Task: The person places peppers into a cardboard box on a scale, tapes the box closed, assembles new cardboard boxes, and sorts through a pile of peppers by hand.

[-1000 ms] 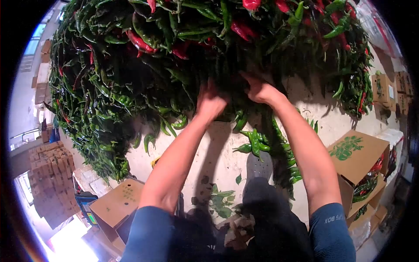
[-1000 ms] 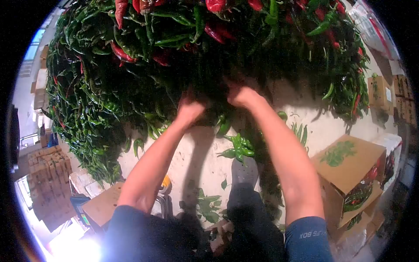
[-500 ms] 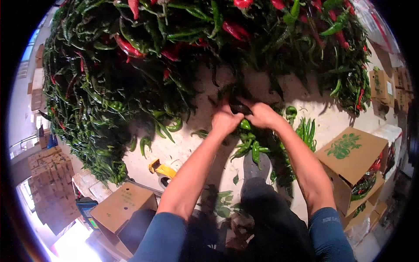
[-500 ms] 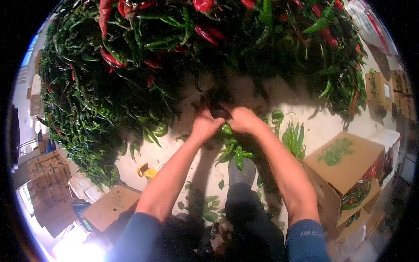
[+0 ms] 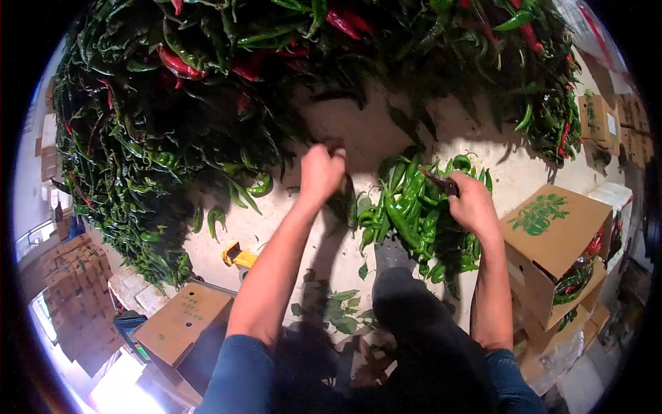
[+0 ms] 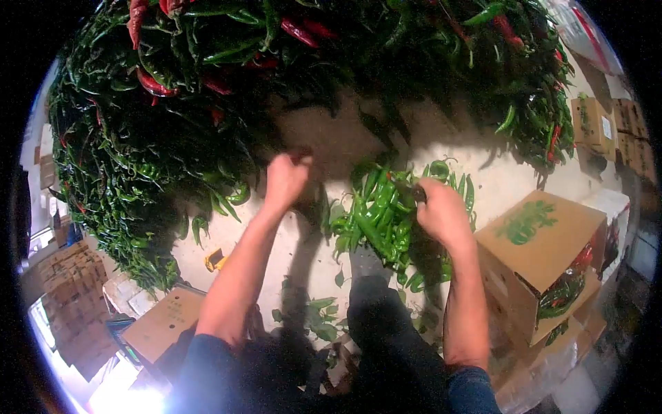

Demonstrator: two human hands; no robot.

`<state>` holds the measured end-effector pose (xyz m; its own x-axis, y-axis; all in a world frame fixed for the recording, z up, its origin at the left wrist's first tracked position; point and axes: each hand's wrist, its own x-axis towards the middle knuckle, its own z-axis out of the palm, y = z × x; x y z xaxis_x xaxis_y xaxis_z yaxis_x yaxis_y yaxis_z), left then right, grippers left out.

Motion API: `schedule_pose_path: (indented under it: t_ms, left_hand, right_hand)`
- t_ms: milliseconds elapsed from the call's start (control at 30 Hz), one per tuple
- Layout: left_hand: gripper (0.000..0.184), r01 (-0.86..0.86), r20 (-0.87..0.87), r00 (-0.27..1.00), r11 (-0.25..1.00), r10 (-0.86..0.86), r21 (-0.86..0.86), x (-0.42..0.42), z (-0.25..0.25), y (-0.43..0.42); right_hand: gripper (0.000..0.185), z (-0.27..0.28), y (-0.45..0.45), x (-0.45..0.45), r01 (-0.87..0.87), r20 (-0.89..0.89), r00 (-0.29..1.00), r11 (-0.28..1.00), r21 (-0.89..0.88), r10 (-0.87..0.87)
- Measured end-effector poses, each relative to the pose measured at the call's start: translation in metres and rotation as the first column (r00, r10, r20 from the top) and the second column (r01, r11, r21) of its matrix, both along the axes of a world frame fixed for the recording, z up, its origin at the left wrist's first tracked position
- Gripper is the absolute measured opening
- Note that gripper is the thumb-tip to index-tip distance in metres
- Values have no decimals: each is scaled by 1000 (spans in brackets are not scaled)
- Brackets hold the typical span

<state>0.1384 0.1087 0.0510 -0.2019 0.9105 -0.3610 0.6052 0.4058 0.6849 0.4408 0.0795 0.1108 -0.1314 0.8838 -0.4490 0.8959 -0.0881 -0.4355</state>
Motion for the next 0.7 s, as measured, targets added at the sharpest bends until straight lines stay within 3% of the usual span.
schedule_pose_path:
  t_ms: [33,133,200,300,567,600,700]
  left_hand:
    - [38,85,-128,988,996,-87,-15,-10,-19,16]
    - [50,387,-449,856,893,-256,228,-19,-46,60]
    - [54,569,-582,688,820,-434,60,-12,-47,93]
    - [52,685,-744,512,726,-430,52,-6,-59,117]
    - [46,741,-765,389,668,-514,-73,-8,-62,104]
    - [42,720,-735,362,673,-573,-170,-11,-22,122]
    - [26,674,-769,274,686,-578,-275,-41,-29,166]
  right_hand:
    - [34,-1,7,-6,38,-83,996,999,17,-36]
    - [39,0,25,-29,142,-277,951,990,-14,-140]
    - [40,-7,27,-42,109,-327,943,989,102,-70]
    - [43,-13,18,-46,111,-356,931,992,62,-81]
    - [37,-27,-15,-2,269,-431,869,963,-5,-245]
    - [37,-24,-16,0,300,-457,845,954,-23,-277]
    - [40,-30,-13,2,281,-465,853,959,25,-238]
